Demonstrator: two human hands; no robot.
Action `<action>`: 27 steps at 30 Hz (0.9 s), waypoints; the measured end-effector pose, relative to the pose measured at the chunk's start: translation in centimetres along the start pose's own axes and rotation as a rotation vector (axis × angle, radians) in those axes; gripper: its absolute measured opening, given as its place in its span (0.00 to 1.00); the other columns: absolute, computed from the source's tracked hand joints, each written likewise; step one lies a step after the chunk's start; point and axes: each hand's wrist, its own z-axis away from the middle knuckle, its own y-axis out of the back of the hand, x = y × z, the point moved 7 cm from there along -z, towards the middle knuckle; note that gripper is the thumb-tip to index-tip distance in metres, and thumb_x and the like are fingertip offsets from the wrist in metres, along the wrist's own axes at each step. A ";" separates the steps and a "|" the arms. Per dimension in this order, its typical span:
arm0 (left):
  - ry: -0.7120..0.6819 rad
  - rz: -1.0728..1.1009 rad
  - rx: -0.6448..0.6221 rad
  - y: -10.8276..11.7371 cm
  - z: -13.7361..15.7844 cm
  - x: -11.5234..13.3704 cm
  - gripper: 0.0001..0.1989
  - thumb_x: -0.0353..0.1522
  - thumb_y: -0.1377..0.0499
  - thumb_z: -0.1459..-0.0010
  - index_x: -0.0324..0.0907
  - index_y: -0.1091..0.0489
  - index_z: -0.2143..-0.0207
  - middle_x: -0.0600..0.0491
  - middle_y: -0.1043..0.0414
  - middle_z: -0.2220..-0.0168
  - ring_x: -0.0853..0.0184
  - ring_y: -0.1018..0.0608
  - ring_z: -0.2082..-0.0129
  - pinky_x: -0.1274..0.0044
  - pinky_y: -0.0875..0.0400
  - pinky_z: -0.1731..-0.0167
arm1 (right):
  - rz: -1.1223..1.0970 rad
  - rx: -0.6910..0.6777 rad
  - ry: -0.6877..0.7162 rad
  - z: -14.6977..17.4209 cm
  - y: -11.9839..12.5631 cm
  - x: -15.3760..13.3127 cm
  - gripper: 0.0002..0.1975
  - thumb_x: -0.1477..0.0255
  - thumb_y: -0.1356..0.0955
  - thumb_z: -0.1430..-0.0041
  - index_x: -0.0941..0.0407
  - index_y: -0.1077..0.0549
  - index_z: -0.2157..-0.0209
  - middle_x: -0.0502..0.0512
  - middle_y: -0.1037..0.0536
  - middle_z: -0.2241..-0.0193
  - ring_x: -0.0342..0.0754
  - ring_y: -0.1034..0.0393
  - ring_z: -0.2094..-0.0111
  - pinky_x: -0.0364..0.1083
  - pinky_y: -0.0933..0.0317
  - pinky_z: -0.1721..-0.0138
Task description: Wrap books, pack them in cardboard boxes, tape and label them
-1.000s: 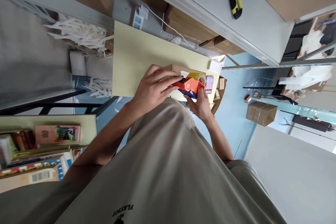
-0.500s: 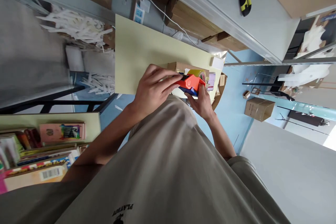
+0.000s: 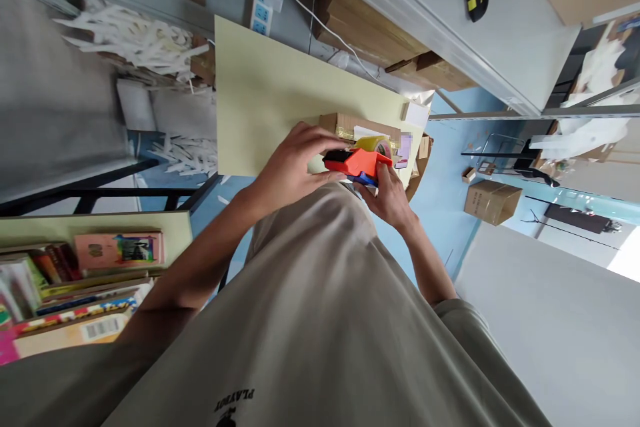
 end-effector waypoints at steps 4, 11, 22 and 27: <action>0.268 0.291 -0.110 -0.6 -0.8 -3.2 0.28 0.57 0.24 0.35 0.43 0.13 0.49 0.47 0.14 0.53 0.57 0.16 0.53 0.67 0.20 0.50 | -0.009 -0.187 -0.060 -0.3 1.9 0.2 0.34 0.46 0.30 0.24 0.56 0.30 0.32 0.72 0.14 0.46 0.69 0.16 0.50 0.63 0.19 0.52; 0.592 0.639 -0.026 -7.7 -0.3 -9.5 0.29 0.57 0.21 0.43 0.40 0.16 0.64 0.49 0.17 0.66 0.65 0.21 0.65 0.73 0.24 0.62 | -0.027 -0.460 -0.295 -2.3 3.3 0.8 0.33 0.37 0.29 0.28 0.55 0.20 0.49 0.62 0.12 0.59 0.58 0.19 0.61 0.50 0.33 0.60; 0.633 0.716 0.279 -9.2 -0.1 -15.1 0.21 0.46 0.20 0.40 0.42 0.21 0.70 0.52 0.21 0.71 0.68 0.23 0.70 0.76 0.24 0.65 | 0.227 -0.695 -0.335 -4.5 11.8 1.7 0.39 0.29 0.34 0.31 0.52 0.24 0.69 0.56 0.20 0.74 0.54 0.24 0.69 0.50 0.39 0.63; 0.685 0.817 0.364 -11.1 0.0 -18.6 0.23 0.46 0.18 0.40 0.43 0.23 0.70 0.55 0.24 0.71 0.71 0.25 0.71 0.78 0.24 0.65 | 0.350 -0.623 -0.271 -7.2 10.6 -0.6 0.39 0.30 0.34 0.30 0.53 0.20 0.66 0.58 0.21 0.75 0.58 0.22 0.66 0.53 0.35 0.59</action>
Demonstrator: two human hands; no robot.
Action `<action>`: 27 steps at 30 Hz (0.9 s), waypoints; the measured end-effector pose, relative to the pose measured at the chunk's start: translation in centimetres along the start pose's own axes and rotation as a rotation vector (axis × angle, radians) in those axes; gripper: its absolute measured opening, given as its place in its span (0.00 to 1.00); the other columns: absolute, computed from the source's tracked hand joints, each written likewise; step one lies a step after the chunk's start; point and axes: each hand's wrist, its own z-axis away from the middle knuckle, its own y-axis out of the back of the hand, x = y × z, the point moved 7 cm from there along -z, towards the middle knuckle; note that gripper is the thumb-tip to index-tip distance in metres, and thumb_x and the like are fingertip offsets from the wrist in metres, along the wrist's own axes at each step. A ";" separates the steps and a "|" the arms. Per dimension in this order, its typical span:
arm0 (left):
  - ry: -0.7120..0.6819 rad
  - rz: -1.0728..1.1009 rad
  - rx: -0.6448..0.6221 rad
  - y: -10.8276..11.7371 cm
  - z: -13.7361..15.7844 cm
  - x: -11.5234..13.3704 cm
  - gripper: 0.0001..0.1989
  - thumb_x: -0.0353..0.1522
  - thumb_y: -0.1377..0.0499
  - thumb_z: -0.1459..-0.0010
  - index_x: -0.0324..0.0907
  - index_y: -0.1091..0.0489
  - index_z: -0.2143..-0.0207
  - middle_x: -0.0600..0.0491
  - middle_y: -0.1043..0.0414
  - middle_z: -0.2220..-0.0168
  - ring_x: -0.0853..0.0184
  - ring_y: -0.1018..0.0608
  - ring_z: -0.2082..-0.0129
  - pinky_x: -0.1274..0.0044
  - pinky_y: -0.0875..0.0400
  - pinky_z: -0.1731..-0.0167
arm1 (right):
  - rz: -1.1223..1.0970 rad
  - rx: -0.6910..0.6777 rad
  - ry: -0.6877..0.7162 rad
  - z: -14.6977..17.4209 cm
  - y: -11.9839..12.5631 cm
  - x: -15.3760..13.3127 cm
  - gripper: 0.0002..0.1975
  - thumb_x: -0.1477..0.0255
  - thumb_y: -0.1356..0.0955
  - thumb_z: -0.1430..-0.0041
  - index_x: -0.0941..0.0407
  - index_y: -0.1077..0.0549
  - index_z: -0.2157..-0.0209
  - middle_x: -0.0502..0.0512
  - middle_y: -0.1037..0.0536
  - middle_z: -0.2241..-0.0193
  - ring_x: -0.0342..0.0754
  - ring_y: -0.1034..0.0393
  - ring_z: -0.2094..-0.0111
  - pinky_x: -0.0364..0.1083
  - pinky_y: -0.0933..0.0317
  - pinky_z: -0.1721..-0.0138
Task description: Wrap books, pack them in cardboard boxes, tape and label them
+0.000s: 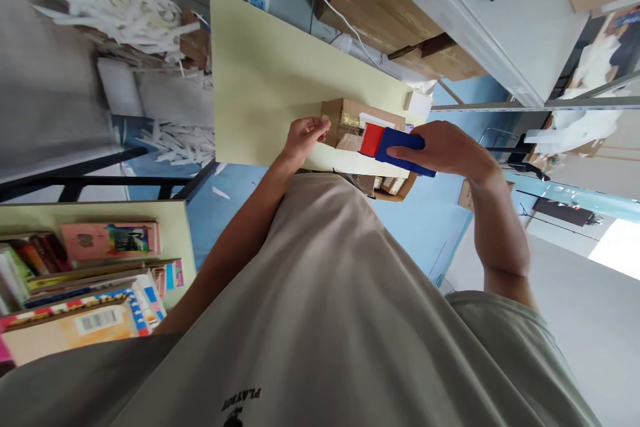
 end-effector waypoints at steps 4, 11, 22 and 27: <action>0.056 0.004 0.042 0.3 -1.4 -2.2 0.23 0.46 0.19 0.39 0.43 0.25 0.71 0.56 0.26 0.73 0.71 0.27 0.72 0.78 0.27 0.67 | 0.016 0.050 0.034 -2.8 -0.6 -1.5 0.38 0.31 0.32 0.30 0.54 0.17 0.59 0.61 0.21 0.73 0.64 0.20 0.61 0.57 0.31 0.55; 0.049 -0.069 0.028 -1.4 -2.9 -3.7 0.24 0.46 0.24 0.35 0.45 0.30 0.75 0.58 0.33 0.77 0.69 0.29 0.72 0.74 0.34 0.67 | -0.024 0.173 0.118 -5.5 -1.3 -1.3 0.40 0.31 0.30 0.31 0.55 0.16 0.48 0.67 0.19 0.66 0.73 0.19 0.53 0.65 0.27 0.49; 0.041 -0.337 0.158 0.7 -2.2 -5.8 0.41 0.44 0.19 0.41 0.41 0.25 0.31 0.52 0.18 0.59 0.64 0.20 0.59 0.71 0.25 0.52 | -0.022 0.146 0.036 -5.6 -1.7 -1.5 0.41 0.29 0.29 0.33 0.56 0.17 0.52 0.68 0.19 0.66 0.73 0.19 0.54 0.66 0.27 0.49; -0.272 -0.446 -0.127 -2.7 1.0 -1.8 0.46 0.50 0.17 0.43 0.48 0.26 0.27 0.39 0.22 0.41 0.49 0.19 0.42 0.63 0.22 0.43 | -0.039 0.180 0.081 -5.4 -2.1 -1.4 0.38 0.33 0.27 0.32 0.56 0.17 0.51 0.67 0.18 0.65 0.74 0.19 0.51 0.65 0.27 0.47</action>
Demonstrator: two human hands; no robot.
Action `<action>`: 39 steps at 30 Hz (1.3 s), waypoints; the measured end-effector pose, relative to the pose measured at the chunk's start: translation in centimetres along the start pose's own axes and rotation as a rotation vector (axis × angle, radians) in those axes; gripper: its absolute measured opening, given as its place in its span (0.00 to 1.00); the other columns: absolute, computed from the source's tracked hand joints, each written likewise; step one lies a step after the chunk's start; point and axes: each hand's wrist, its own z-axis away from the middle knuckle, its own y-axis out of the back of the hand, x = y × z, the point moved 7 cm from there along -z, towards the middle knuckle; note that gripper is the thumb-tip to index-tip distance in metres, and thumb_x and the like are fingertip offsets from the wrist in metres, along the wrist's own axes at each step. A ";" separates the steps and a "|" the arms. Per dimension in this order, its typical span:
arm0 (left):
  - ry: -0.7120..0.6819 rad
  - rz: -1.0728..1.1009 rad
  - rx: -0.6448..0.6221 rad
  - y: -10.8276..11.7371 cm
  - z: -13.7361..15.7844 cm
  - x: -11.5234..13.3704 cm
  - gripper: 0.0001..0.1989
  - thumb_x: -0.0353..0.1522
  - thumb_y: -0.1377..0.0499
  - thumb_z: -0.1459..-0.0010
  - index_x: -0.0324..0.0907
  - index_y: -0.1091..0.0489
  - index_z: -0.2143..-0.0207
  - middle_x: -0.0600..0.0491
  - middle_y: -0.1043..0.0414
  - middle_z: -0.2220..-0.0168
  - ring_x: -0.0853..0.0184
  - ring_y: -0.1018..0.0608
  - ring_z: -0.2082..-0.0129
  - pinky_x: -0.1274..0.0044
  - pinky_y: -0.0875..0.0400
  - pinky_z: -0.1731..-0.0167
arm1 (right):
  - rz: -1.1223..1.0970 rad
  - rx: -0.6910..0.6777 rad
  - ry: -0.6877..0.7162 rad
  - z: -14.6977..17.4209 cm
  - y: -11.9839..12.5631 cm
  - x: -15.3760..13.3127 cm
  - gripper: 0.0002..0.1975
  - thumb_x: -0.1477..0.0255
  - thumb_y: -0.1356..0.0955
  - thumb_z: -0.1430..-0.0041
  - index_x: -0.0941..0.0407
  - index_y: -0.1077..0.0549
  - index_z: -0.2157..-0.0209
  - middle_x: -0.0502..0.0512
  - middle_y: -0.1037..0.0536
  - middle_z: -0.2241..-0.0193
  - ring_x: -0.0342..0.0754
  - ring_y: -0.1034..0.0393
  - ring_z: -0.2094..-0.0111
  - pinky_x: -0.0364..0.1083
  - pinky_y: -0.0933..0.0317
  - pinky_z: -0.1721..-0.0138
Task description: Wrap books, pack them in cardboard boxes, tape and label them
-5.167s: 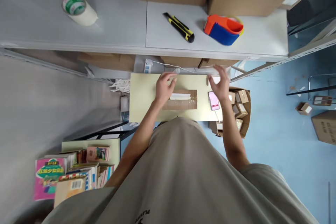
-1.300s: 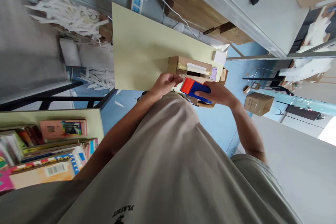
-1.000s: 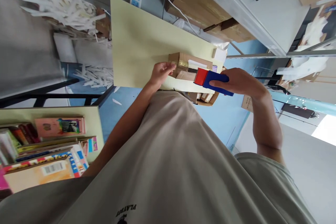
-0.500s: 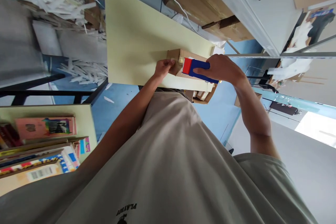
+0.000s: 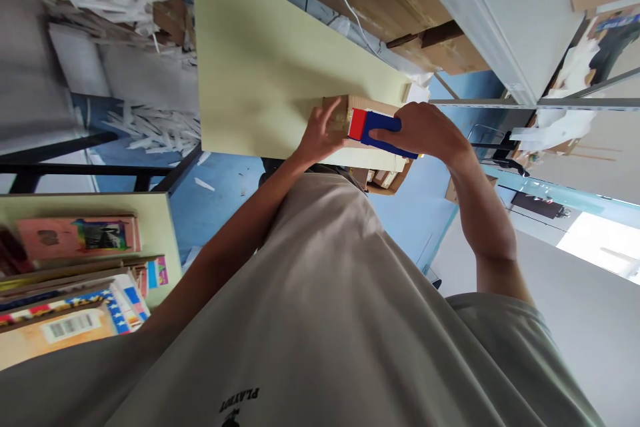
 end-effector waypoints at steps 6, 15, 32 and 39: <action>-0.178 -0.135 -0.072 -2.5 -1.7 2.8 0.30 0.47 0.18 0.40 0.47 0.19 0.42 0.38 0.26 0.43 0.36 0.25 0.33 0.49 0.28 0.30 | 0.022 0.036 0.054 0.6 -0.6 -1.2 0.38 0.33 0.27 0.31 0.57 0.17 0.50 0.71 0.17 0.62 0.77 0.20 0.48 0.65 0.27 0.48; -0.132 -0.239 -0.061 -3.1 -2.1 0.2 0.18 0.33 0.24 0.38 0.45 0.21 0.47 0.36 0.26 0.40 0.42 0.21 0.36 0.53 0.25 0.31 | -0.003 0.057 0.058 -0.1 -1.1 3.9 0.42 0.29 0.26 0.36 0.58 0.17 0.53 0.69 0.16 0.63 0.72 0.18 0.52 0.62 0.26 0.51; 0.203 -0.154 0.341 -1.2 1.0 0.5 0.20 0.40 0.21 0.39 0.46 0.20 0.48 0.48 0.15 0.50 0.61 0.14 0.54 0.71 0.19 0.51 | -0.256 0.122 0.239 -7.4 -9.3 10.2 0.45 0.32 0.22 0.39 0.60 0.17 0.44 0.74 0.14 0.56 0.76 0.19 0.45 0.69 0.24 0.43; 0.250 -0.323 0.583 -2.1 1.3 1.5 0.15 0.48 0.29 0.32 0.48 0.16 0.61 0.50 0.14 0.58 0.59 0.16 0.50 0.72 0.25 0.53 | -0.364 0.155 0.347 -9.7 -11.7 9.7 0.44 0.31 0.26 0.35 0.59 0.18 0.43 0.73 0.14 0.56 0.77 0.19 0.45 0.70 0.25 0.41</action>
